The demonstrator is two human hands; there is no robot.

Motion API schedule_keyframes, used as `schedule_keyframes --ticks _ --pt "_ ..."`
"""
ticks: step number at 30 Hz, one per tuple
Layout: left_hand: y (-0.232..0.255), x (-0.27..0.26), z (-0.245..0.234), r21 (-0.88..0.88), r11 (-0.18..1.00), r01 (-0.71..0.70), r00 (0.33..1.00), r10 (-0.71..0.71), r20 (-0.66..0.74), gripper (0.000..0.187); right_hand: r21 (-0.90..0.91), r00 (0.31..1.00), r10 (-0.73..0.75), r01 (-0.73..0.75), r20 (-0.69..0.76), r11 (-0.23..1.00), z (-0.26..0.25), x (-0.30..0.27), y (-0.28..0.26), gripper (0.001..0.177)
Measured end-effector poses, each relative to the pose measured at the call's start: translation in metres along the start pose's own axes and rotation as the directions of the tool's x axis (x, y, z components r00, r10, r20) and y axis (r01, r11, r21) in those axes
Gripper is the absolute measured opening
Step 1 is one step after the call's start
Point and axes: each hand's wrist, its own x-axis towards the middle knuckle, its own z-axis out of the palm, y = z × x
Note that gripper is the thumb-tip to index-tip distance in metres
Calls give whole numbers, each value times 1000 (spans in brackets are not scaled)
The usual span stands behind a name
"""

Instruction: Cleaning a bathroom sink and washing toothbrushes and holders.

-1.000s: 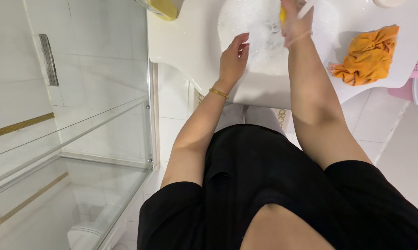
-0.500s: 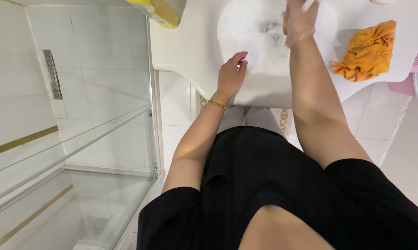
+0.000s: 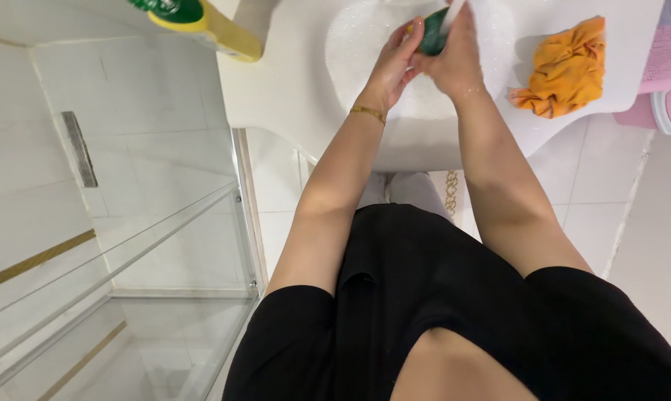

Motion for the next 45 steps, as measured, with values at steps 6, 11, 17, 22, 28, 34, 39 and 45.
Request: schedule_keyframes --ticks 6,11,17,22,28,34,39,45 --pt "-13 26 3 9 988 -157 980 157 -121 58 526 958 286 -258 30 810 -6 -5 28 43" --pt "-10 18 2 52 991 -121 961 130 -244 52 667 893 447 -358 41 654 6 20 19 6" --pt "-16 21 -10 -27 978 -206 917 183 -355 57 423 886 458 -387 -76 819 28 29 35 32" --pt "-41 36 -11 111 919 -379 847 393 -359 60 351 786 614 -595 70 723 19 27 -22 44" --pt "-49 -11 19 866 309 -394 672 739 42 45 768 669 584 -630 460 116 24 40 11 44" --pt "-23 -44 -4 767 458 -450 802 584 121 30 830 762 570 -507 308 230 41 46 23 49" --pt "-11 -72 -18 644 698 -314 898 439 -38 30 785 764 605 -509 223 353 53 51 43 36" --pt "-19 -78 -36 614 750 -245 914 389 -111 35 822 775 436 -555 457 126 -4 62 -44 40"
